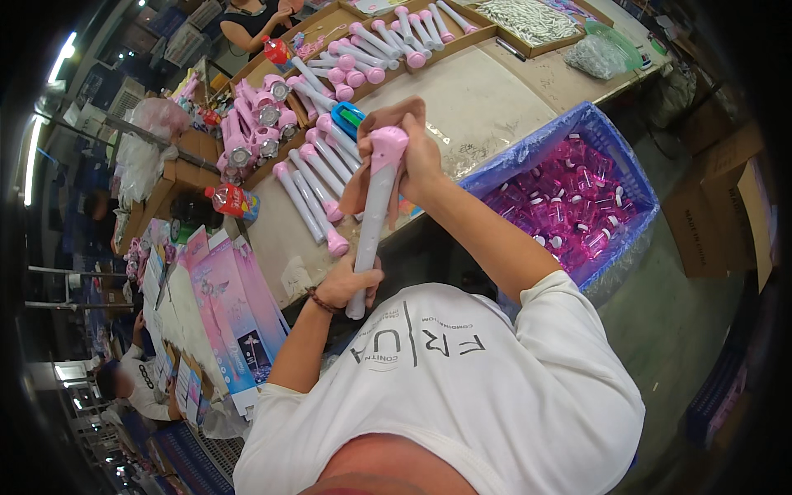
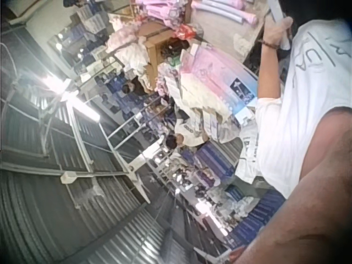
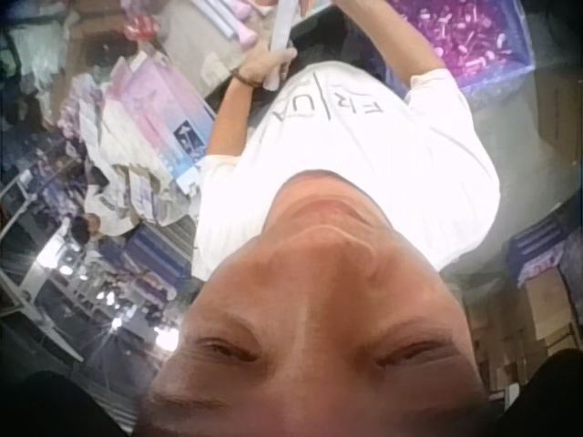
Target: The person assembles pink and white batons by inserting pink heads into white handles, then wipes each assembled baton with a cloth. The person handles the batons one at a time and places them on the table after wiping.
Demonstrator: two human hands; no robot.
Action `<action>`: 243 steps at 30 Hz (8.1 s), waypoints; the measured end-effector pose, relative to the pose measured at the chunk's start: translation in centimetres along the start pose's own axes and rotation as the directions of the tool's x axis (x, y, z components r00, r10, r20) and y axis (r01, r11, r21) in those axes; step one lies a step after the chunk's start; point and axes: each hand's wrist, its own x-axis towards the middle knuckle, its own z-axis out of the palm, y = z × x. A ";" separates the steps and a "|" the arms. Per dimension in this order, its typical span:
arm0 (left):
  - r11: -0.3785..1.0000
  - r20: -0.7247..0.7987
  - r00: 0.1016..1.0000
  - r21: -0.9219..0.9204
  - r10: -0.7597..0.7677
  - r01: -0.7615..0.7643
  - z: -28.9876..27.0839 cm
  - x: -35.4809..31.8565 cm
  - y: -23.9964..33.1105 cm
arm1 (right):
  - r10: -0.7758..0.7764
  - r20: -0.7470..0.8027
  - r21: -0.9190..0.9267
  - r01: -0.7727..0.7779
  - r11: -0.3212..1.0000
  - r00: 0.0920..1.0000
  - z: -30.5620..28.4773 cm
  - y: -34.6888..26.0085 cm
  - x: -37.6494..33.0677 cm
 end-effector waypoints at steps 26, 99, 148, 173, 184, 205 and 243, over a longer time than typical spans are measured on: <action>0.955 -0.376 0.880 0.055 0.290 -0.291 4.2 0.6 1.1 | -0.311 0.075 -0.481 0.307 0.821 0.947 -0.8 4.5 2.0; -0.024 -0.179 -0.131 0.501 0.975 -0.865 -1.1 -4.4 5.0 | -0.050 0.077 -0.764 0.091 0.638 0.996 -0.9 14.2 -2.5; 0.721 -0.580 0.812 -0.535 0.067 -0.441 -18.1 8.2 -6.1 | -0.164 -0.203 -0.932 -0.139 0.333 0.965 -8.5 -1.4 6.7; -0.069 0.397 0.689 0.890 0.607 -0.452 -1.9 2.2 3.3 | -0.283 -0.467 -0.454 0.048 0.890 0.838 -2.1 -2.4 -17.4; 0.055 0.528 0.652 0.754 0.544 -0.655 6.3 4.1 5.3 | -0.486 -0.181 -0.643 0.271 0.716 0.855 -2.8 -1.2 -19.6; 0.396 0.949 0.284 0.211 0.135 -0.894 6.4 1.9 6.7 | -0.365 0.764 -0.645 0.660 -0.386 0.532 0.7 -0.4 -22.8; 0.644 0.897 0.421 0.243 0.135 -0.725 11.7 0.6 9.8 | -0.465 0.086 -0.456 0.450 0.768 0.881 1.6 -1.0 -26.0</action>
